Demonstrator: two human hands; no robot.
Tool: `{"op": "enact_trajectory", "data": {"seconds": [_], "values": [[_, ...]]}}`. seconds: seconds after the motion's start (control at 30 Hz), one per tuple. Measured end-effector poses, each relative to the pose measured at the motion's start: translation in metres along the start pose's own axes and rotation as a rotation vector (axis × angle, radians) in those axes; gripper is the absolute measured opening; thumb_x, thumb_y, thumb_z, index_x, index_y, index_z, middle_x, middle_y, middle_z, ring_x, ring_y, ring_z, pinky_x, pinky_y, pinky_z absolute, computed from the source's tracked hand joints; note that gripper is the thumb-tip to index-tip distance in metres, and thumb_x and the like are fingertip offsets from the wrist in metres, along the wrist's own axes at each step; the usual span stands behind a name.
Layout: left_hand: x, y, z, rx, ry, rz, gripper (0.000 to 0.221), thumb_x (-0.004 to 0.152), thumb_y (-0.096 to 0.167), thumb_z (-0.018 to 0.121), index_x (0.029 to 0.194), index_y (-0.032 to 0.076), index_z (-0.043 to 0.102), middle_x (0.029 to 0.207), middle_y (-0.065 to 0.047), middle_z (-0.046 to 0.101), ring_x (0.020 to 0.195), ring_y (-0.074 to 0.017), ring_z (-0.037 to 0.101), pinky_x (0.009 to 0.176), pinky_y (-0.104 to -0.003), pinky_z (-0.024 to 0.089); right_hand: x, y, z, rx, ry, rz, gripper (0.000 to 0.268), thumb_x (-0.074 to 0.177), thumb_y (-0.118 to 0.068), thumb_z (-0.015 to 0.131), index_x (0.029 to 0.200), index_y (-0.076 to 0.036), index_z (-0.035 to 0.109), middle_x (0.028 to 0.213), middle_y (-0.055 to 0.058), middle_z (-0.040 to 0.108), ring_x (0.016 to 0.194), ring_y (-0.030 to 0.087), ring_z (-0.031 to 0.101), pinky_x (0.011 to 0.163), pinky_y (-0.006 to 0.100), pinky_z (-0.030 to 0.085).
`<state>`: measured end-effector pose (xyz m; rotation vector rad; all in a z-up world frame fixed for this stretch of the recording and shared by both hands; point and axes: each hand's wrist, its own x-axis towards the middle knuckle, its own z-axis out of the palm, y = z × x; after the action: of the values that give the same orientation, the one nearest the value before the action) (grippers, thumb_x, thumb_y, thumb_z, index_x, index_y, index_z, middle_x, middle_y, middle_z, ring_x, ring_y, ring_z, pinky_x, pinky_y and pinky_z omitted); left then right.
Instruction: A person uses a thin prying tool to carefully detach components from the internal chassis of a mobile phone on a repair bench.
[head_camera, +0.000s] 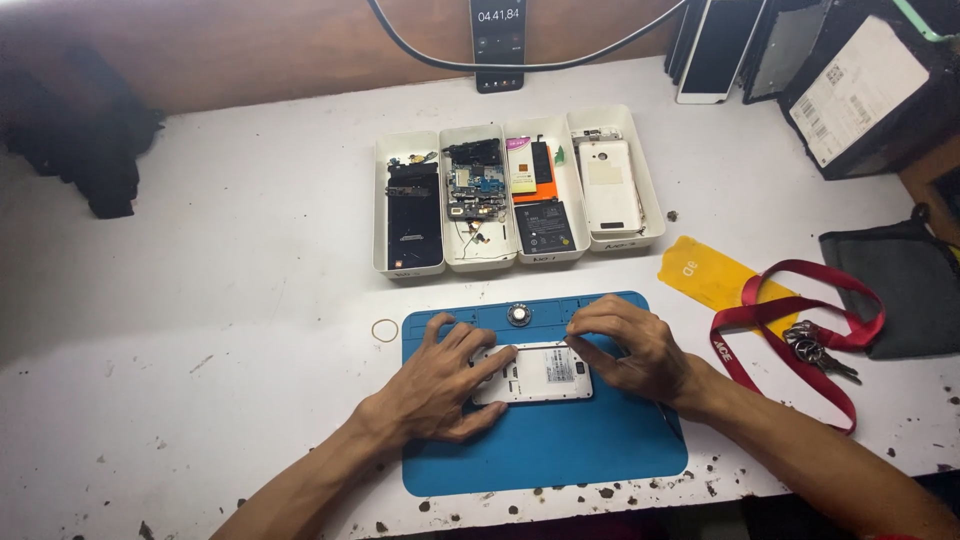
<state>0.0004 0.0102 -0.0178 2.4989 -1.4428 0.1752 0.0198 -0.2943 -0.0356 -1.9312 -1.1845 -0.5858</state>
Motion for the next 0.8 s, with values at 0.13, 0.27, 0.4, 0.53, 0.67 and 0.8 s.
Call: {"op": "enact_trajectory", "data": {"seconds": [0.13,0.27,0.4,0.53,0.67,0.8], "values": [[0.001,0.003,-0.002,0.008,-0.008,-0.008,0.064,0.093,0.056,0.055,0.138,0.010,0.058,0.120,-0.020,0.059,0.108,-0.0328,0.056,0.103,-0.058,0.032,0.002,-0.004,0.002,-0.007,0.004,0.004,0.027,0.089,0.000,0.079,0.111,-0.004,0.065,0.100,0.012,0.070,0.088,0.024,0.070,0.078,0.030,0.064],[0.004,0.007,-0.005,-0.049,-0.063,-0.118,0.058,0.090,0.052,0.055,0.134,0.015,0.062,0.111,-0.014,0.061,0.108,-0.0270,0.057,0.111,-0.059,0.027,0.000,-0.006,0.006,0.035,0.058,0.173,0.018,0.087,-0.005,0.078,0.103,-0.013,0.074,0.089,0.002,0.073,0.082,0.020,0.075,0.070,0.035,0.066],[0.004,0.008,-0.005,-0.048,-0.068,-0.129,0.058,0.089,0.053,0.054,0.134,0.016,0.063,0.111,-0.014,0.061,0.109,-0.0269,0.057,0.111,-0.059,0.026,0.007,-0.012,0.002,0.032,0.056,0.186,0.020,0.086,-0.002,0.078,0.103,-0.012,0.073,0.088,0.004,0.074,0.080,0.021,0.076,0.068,0.035,0.066],[0.005,0.007,-0.006,-0.048,-0.085,-0.124,0.058,0.089,0.053,0.055,0.134,0.016,0.062,0.111,-0.014,0.061,0.110,-0.0273,0.058,0.111,-0.059,0.027,0.004,-0.009,0.005,0.073,0.077,0.198,0.023,0.087,-0.003,0.077,0.107,-0.011,0.070,0.088,0.004,0.075,0.080,0.022,0.076,0.067,0.035,0.066],[0.005,0.007,-0.004,-0.052,-0.086,-0.125,0.059,0.089,0.054,0.054,0.134,0.016,0.063,0.112,-0.015,0.061,0.110,-0.0273,0.058,0.111,-0.059,0.027,0.004,-0.009,0.003,0.071,0.050,0.191,0.020,0.087,-0.002,0.077,0.104,-0.011,0.073,0.088,0.005,0.075,0.080,0.023,0.077,0.068,0.036,0.067],[0.005,0.007,-0.004,-0.051,-0.084,-0.126,0.059,0.089,0.054,0.054,0.134,0.016,0.062,0.112,-0.015,0.061,0.110,-0.0273,0.058,0.111,-0.059,0.027,0.007,-0.011,0.002,0.054,0.045,0.176,0.020,0.087,-0.002,0.076,0.104,-0.012,0.073,0.090,0.004,0.075,0.082,0.022,0.077,0.068,0.036,0.067]]}}
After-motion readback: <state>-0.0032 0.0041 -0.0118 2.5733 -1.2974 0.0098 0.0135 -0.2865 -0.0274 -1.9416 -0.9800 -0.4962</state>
